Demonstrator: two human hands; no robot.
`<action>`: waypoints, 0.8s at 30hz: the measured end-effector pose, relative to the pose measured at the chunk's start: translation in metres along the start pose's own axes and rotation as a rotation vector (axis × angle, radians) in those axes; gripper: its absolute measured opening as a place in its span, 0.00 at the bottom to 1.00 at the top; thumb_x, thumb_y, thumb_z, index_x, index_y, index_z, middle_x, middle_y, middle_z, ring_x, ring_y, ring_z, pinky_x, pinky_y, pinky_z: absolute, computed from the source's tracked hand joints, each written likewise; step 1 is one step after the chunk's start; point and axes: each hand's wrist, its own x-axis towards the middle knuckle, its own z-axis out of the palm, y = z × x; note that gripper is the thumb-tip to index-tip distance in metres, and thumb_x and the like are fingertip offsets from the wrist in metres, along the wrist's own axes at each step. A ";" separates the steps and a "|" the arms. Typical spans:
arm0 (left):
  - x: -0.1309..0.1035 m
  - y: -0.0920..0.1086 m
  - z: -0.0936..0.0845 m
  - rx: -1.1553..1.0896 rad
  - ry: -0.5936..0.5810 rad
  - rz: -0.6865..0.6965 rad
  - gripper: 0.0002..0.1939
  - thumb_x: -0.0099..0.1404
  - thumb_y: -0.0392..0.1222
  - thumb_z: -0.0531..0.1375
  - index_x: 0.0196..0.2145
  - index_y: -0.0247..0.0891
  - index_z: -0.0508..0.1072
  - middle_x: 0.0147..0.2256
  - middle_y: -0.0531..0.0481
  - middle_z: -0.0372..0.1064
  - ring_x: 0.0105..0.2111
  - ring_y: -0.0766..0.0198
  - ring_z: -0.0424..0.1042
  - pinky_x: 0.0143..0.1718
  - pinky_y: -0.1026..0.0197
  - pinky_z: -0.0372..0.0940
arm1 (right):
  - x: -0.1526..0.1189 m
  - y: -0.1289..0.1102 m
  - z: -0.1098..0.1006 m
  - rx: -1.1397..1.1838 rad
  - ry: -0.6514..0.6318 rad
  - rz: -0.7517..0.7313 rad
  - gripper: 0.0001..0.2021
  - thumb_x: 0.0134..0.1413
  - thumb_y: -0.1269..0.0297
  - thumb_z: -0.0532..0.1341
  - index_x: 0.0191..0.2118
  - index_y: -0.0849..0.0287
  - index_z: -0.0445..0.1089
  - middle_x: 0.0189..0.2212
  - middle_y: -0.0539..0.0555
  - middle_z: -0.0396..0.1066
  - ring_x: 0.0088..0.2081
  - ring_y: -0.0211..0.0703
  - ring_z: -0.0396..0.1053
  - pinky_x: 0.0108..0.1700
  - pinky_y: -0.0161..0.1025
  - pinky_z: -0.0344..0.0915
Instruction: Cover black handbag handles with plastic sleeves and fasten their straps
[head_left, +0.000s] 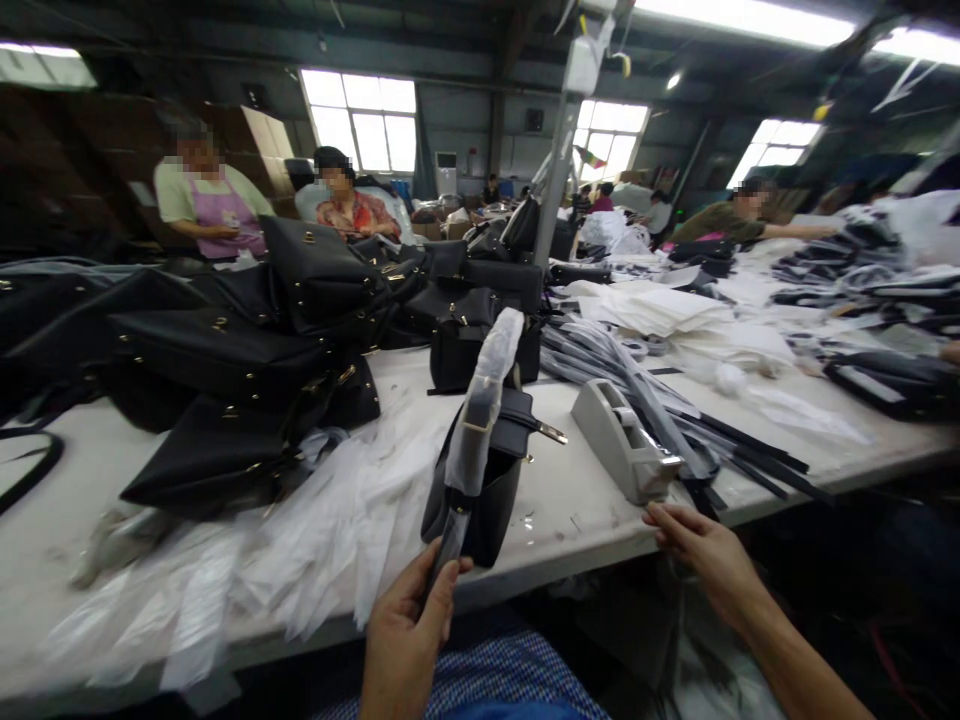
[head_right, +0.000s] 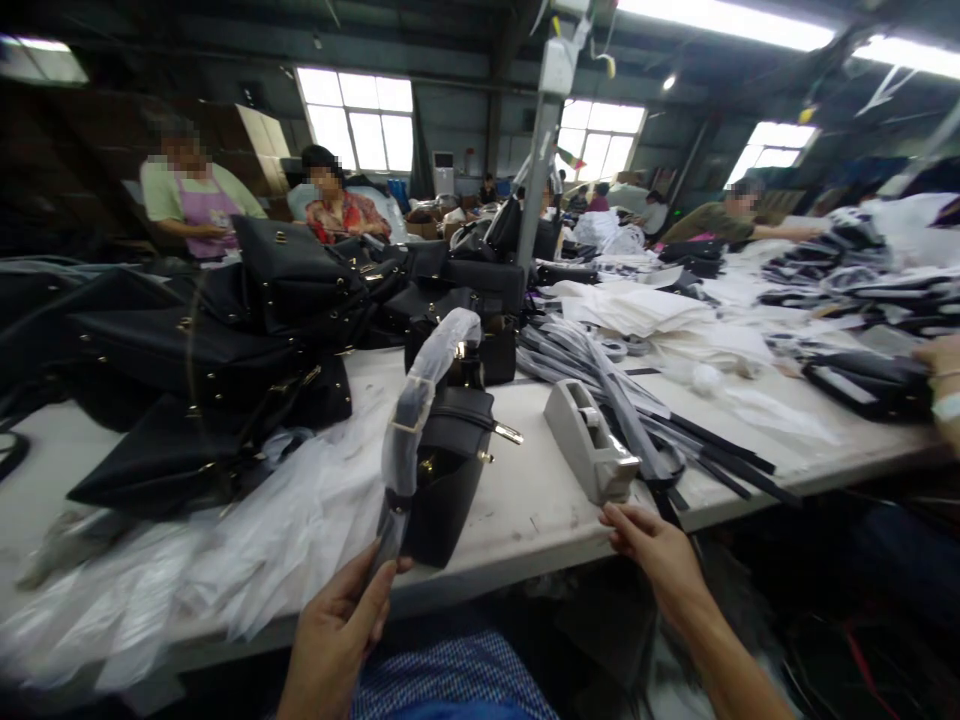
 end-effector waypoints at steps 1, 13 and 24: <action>0.000 0.000 0.001 -0.011 0.001 0.003 0.34 0.51 0.58 0.71 0.50 0.33 0.77 0.28 0.48 0.73 0.17 0.75 0.54 0.16 0.70 0.50 | -0.014 0.000 0.012 -0.020 -0.079 -0.014 0.20 0.34 0.54 0.76 0.32 0.63 0.80 0.29 0.56 0.78 0.24 0.37 0.70 0.27 0.31 0.70; -0.005 0.002 -0.003 0.231 -0.025 0.347 0.17 0.65 0.47 0.62 0.50 0.40 0.78 0.47 0.45 0.78 0.47 0.55 0.76 0.50 0.58 0.70 | -0.128 -0.045 0.174 -0.194 -0.734 -0.360 0.15 0.56 0.52 0.65 0.30 0.61 0.77 0.24 0.52 0.76 0.24 0.38 0.69 0.28 0.32 0.65; -0.009 0.007 -0.006 0.305 -0.017 0.384 0.17 0.66 0.47 0.60 0.49 0.39 0.79 0.47 0.43 0.78 0.49 0.51 0.76 0.54 0.52 0.68 | -0.119 -0.050 0.184 -0.422 -0.686 -0.328 0.17 0.54 0.51 0.65 0.25 0.60 0.74 0.16 0.49 0.70 0.16 0.35 0.65 0.20 0.30 0.59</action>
